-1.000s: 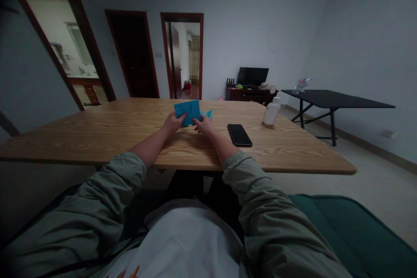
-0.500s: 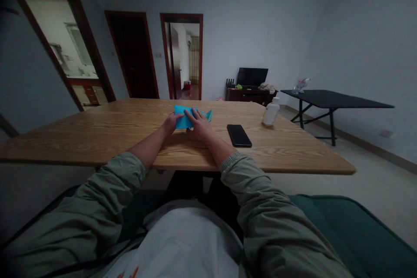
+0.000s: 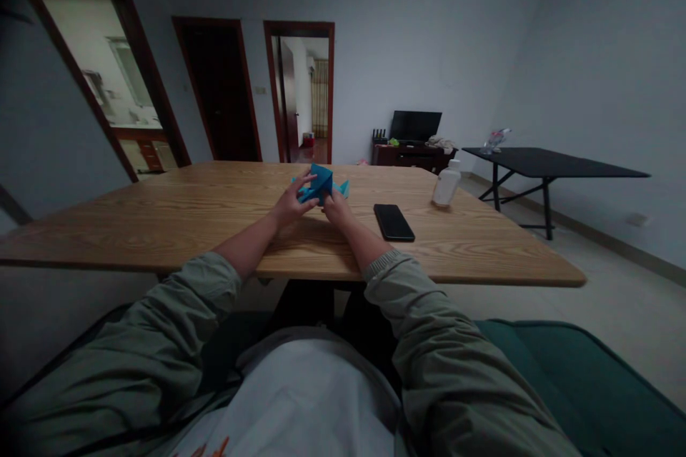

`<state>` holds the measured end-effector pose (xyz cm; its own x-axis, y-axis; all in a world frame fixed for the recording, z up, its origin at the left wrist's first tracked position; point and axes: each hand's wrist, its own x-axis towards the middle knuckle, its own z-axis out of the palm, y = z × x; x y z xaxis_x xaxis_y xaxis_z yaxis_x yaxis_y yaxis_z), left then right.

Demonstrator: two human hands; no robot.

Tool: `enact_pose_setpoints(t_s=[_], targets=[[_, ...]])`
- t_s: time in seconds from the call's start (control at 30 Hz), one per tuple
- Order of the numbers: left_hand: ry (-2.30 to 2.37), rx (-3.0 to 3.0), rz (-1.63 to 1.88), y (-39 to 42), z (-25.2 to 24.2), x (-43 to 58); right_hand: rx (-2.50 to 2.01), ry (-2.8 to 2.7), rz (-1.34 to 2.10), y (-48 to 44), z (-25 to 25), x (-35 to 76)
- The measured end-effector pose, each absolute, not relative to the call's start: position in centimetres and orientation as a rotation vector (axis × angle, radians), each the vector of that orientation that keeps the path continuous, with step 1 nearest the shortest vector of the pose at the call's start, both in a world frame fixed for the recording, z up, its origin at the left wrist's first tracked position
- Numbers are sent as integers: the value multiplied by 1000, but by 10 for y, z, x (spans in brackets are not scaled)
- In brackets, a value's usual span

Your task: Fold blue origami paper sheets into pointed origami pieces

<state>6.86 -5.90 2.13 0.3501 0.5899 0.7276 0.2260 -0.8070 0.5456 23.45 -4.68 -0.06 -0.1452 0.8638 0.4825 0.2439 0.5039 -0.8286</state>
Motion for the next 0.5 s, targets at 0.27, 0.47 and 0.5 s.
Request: enact_pose_setpoints(t_s=[0.27, 0.47, 0.5], targets=[[809, 2263, 1391, -62, 17, 78, -1058, -1701, 671, -54, 4, 232], [933, 2149, 1437, -63, 20, 74, -1068, -1791, 531, -60, 7, 231], [953, 2147, 1436, -64, 20, 74, -1082, -1810, 464, -61, 8, 231]])
